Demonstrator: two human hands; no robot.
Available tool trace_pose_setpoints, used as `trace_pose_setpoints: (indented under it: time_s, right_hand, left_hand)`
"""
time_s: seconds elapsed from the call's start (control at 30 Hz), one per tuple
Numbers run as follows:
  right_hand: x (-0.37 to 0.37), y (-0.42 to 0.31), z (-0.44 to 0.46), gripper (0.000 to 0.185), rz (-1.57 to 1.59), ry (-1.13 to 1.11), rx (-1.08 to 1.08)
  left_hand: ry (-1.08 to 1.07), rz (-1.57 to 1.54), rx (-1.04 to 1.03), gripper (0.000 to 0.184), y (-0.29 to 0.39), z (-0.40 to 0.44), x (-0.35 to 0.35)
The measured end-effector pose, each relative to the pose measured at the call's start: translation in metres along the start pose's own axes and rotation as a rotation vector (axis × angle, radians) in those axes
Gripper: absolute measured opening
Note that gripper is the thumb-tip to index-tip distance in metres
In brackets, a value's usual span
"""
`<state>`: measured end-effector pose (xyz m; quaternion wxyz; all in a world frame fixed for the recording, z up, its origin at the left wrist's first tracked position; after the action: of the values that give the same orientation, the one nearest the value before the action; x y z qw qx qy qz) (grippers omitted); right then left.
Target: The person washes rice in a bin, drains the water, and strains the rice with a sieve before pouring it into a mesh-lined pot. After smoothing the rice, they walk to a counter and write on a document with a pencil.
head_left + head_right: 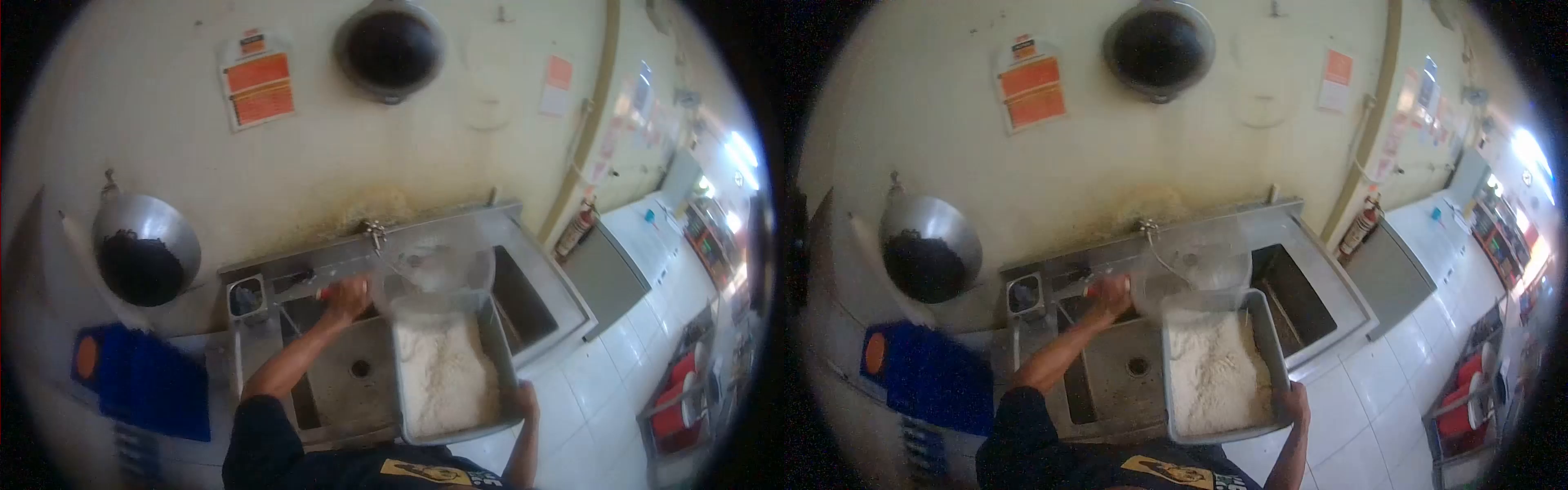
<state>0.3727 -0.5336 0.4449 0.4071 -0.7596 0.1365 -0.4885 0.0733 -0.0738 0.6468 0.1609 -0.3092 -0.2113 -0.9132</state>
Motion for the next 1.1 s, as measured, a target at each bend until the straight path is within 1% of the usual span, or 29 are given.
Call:
trace_pose_setpoints:
  time_s: [0.03,0.07,0.1,0.13,0.17,0.2,0.27,0.3,0.37,0.4,0.47,0.5,0.57,0.6,0.63,0.67,0.7,0.77,0.83,0.87,0.9,0.97,1.0,1.03,1.07,1.1]
  right_hand:
    - [0.003,-0.006,-0.004,0.029,-0.010,-0.014,0.037]
    - [0.008,-0.016,-0.012,0.028,-0.019,-0.022,0.067]
    - [0.014,-0.031,-0.022,0.028,-0.011,-0.018,0.072]
    - [0.017,-0.043,-0.031,0.027,0.023,-0.020,0.052]
    - [0.018,-0.050,-0.034,0.026,0.059,-0.018,0.030]
    - [0.017,-0.050,-0.030,0.026,0.072,-0.002,0.032]
    - [0.014,-0.032,-0.024,0.028,0.061,0.017,-0.050]
    - [0.015,-0.027,-0.021,0.028,0.074,0.038,-0.056]
    - [0.016,-0.020,-0.012,0.033,-0.104,0.062,0.067]
    - [0.017,-0.012,-0.008,0.033,-0.092,0.088,0.061]
    - [0.011,0.004,-0.003,0.036,-0.143,0.043,0.048]
    - [0.012,0.009,-0.001,0.036,-0.126,0.073,0.042]
    - [0.007,0.020,-0.001,0.038,-0.133,0.023,-0.023]
    - [0.009,0.021,-0.002,0.038,-0.160,0.018,-0.080]
    - [0.012,0.018,-0.006,0.038,-0.185,0.015,-0.138]
    - [0.019,0.003,-0.015,0.036,-0.162,-0.010,-0.247]
    - [0.037,-0.038,-0.039,0.032,-0.030,0.088,-0.187]
    - [0.073,-0.121,-0.090,0.026,0.223,0.250,-0.033]
    - [0.081,-0.113,-0.081,0.023,0.256,0.279,-0.008]
    - [0.077,-0.106,-0.075,0.020,0.290,0.285,0.019]
    - [0.063,-0.075,-0.068,0.019,0.454,0.284,-0.031]
    - [0.078,-0.095,-0.069,0.020,0.291,0.290,0.034]
    - [0.088,-0.110,-0.068,0.020,0.304,0.283,0.025]
    - [0.098,-0.123,-0.066,0.022,0.221,0.296,-0.073]
    - [0.101,-0.125,-0.066,0.023,0.130,0.298,-0.172]
    - [0.096,-0.120,-0.065,0.023,0.131,0.272,-0.184]
  left_hand:
    - [0.184,0.157,0.010,0.021,0.004,0.044,0.034]
    - [0.366,0.352,0.039,0.032,0.019,0.091,0.079]
    - [0.311,0.193,0.093,0.040,0.019,0.147,0.105]
    - [0.398,0.110,0.131,0.043,0.028,0.194,0.128]
    - [0.569,0.067,-0.023,0.049,0.051,0.236,0.156]
    - [0.592,0.115,-0.054,0.045,0.054,0.280,0.162]
    - [0.682,0.080,-0.111,0.040,0.077,0.354,0.171]
    - [0.685,0.061,-0.128,0.040,0.089,0.385,0.169]
    - [0.741,0.241,-0.131,0.036,0.117,0.434,0.160]
    - [0.750,0.219,-0.148,0.036,0.127,0.456,0.148]
    - [0.691,0.291,-0.202,0.036,0.153,0.496,0.109]
    - [0.704,0.267,-0.226,0.036,0.162,0.513,0.087]
    - [0.779,0.156,-0.357,0.035,0.188,0.541,0.041]
    - [0.645,0.099,-0.257,0.034,0.196,0.561,0.016]
    - [0.660,0.071,-0.279,0.034,0.207,0.571,-0.006]
    - [0.654,0.052,-0.253,0.034,0.211,0.583,-0.031]
    - [0.645,0.032,-0.228,0.035,0.217,0.594,-0.052]
    - [0.455,-0.033,-0.062,0.037,0.223,0.617,-0.093]
    - [0.557,-0.080,-0.043,0.039,0.219,0.628,-0.130]
    - [0.489,-0.058,0.003,0.038,0.217,0.635,-0.142]
    - [0.413,-0.029,0.049,0.037,0.216,0.638,-0.156]
    - [0.418,0.010,0.038,0.036,0.216,0.636,-0.174]
    - [0.432,0.053,0.054,0.036,0.215,0.634,-0.182]
    - [0.419,0.068,0.047,0.036,0.216,0.634,-0.192]
    - [0.459,0.087,0.027,0.035,0.212,0.632,-0.200]
    - [0.498,0.105,0.009,0.034,0.207,0.628,-0.207]
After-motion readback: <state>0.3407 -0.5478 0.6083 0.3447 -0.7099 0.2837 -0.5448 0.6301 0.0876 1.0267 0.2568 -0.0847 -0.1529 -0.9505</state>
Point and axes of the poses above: each hand's wrist, its own z-axis towards the middle knuckle, its own x-axis out of the back of the hand, y = z × x, the point moved 7 cm from there along z, towards the middle knuckle, and after that the axes turned 10 degrees about y, right-handed, at the moved point
